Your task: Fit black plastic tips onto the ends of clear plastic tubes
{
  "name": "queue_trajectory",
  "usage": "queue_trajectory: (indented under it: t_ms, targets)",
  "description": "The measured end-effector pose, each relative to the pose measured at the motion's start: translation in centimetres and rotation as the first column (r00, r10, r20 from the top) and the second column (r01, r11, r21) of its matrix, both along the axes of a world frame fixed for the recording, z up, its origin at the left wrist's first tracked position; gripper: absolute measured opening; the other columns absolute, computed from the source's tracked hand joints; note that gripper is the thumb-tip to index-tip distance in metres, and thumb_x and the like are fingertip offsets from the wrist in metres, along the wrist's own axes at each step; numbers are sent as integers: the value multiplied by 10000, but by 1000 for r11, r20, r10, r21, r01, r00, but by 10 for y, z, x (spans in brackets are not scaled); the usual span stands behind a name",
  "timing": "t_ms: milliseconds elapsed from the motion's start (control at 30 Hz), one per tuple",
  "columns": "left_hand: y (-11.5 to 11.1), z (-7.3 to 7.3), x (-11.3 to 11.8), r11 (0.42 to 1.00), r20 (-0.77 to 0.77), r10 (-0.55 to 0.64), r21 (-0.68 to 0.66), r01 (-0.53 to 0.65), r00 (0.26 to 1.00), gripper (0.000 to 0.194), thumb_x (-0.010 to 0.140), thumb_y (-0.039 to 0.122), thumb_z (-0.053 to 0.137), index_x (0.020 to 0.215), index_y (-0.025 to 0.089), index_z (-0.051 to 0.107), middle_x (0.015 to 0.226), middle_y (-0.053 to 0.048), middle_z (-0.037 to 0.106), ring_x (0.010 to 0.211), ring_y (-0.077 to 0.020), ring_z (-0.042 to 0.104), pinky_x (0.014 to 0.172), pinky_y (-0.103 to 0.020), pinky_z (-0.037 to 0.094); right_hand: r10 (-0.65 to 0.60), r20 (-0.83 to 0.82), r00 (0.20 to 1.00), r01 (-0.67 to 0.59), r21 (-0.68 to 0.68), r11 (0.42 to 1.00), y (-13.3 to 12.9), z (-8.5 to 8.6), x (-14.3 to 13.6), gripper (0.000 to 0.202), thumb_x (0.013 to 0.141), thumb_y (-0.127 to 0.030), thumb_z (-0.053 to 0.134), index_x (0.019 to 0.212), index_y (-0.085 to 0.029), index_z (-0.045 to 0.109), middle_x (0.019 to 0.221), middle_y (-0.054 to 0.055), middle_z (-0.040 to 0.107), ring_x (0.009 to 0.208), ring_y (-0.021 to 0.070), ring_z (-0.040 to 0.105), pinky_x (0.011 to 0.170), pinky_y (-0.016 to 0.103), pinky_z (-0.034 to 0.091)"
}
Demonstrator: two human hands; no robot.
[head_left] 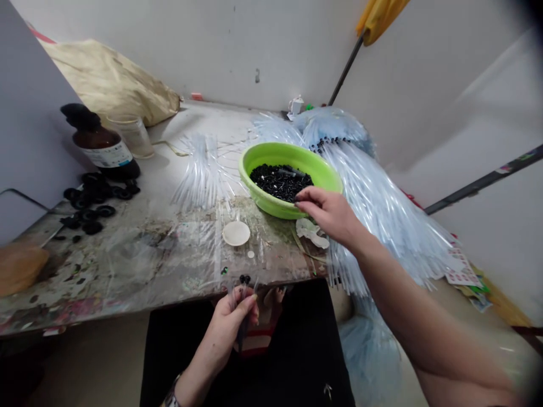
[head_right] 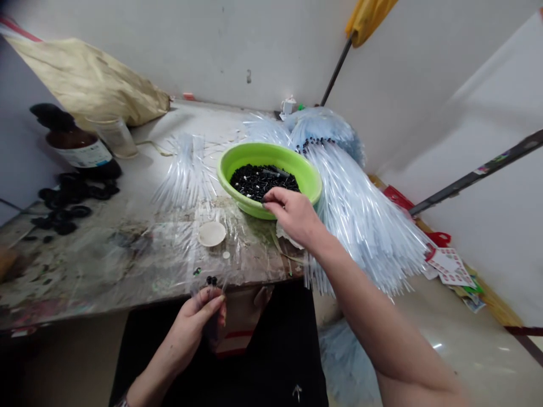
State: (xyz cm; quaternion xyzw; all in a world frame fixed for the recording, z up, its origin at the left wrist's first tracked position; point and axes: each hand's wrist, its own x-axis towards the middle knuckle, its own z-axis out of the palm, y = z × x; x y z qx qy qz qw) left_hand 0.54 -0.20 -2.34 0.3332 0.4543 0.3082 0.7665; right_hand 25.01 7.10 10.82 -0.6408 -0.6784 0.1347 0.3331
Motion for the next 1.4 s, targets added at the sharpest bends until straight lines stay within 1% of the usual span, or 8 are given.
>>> queue_trajectory:
  t_ms: [133, 267, 533, 867, 1167, 1233, 1300, 1400]
  targets:
    - [1, -5, -3, 1000, 20, 21, -14, -20, 1000, 343, 660, 417, 771, 776, 154, 585, 571, 34, 596, 492, -82, 527, 500, -185, 422, 23, 268, 963, 40, -226, 973, 66, -13, 25, 241, 781, -196, 608, 1013, -165, 662, 952, 65, 696, 861, 208, 615, 772, 328, 440]
    - [0, -12, -6, 1000, 44, -2, -27, 4, 999, 355, 668, 432, 770, 777, 151, 584, 568, 34, 596, 493, -81, 526, 511, -190, 421, 98, 299, 949, 16, -355, 935, 117, -33, 32, 362, 681, -207, 717, 1041, -185, 681, 940, 70, 708, 880, 232, 628, 803, 337, 456]
    - [2, -28, -8, 998, 47, 1, -64, 2, 999, 424, 612, 488, 788, 757, 156, 568, 535, 30, 591, 452, -91, 515, 472, -203, 395, 123, 192, 974, 1, -543, 840, 145, -49, 13, 313, 590, -177, 776, 893, -184, 699, 942, 79, 705, 756, 211, 638, 672, 302, 510]
    - [5, -33, -9, 998, 61, 4, -60, 0, 998, 397, 647, 465, 770, 778, 149, 568, 543, 33, 595, 451, -81, 523, 473, -189, 387, -188, -204, 961, 46, -552, 833, 134, -36, 21, 118, 797, -129, 625, 701, -165, 566, 511, -37, 529, 461, 97, 551, 429, 186, 420]
    - [5, -24, -9, 997, 44, 20, -76, -17, 999, 383, 643, 440, 775, 787, 148, 575, 558, 34, 597, 475, -80, 527, 497, -189, 415, -227, -691, 687, -111, -408, 906, 86, 0, 29, 94, 874, -170, 560, 789, -177, 521, 665, -28, 560, 518, 37, 522, 428, 109, 402]
    - [5, -23, -10, 998, 35, 13, -65, -11, 999, 372, 652, 433, 769, 798, 146, 582, 565, 32, 600, 485, -82, 531, 508, -192, 423, -192, -805, 561, -198, -356, 913, 65, 7, 27, 77, 836, -194, 616, 812, -171, 545, 718, -11, 583, 537, 42, 526, 400, 103, 376]
    - [5, -23, -9, 999, 24, 8, -52, -7, 1000, 349, 665, 417, 760, 795, 145, 584, 569, 31, 599, 489, -81, 530, 509, -189, 421, -159, -875, 458, -304, -322, 897, 41, 9, 24, 133, 782, -216, 679, 835, -152, 575, 730, 3, 589, 553, 49, 532, 385, 98, 355]
    - [3, -22, -8, 999, 15, 10, -49, -10, 1000, 330, 671, 403, 755, 792, 147, 584, 571, 27, 600, 489, -82, 529, 503, -187, 417, -149, -879, 452, -388, -345, 855, 7, 0, 16, 195, 740, -245, 716, 848, -142, 591, 740, 17, 603, 559, 55, 536, 382, 101, 338]
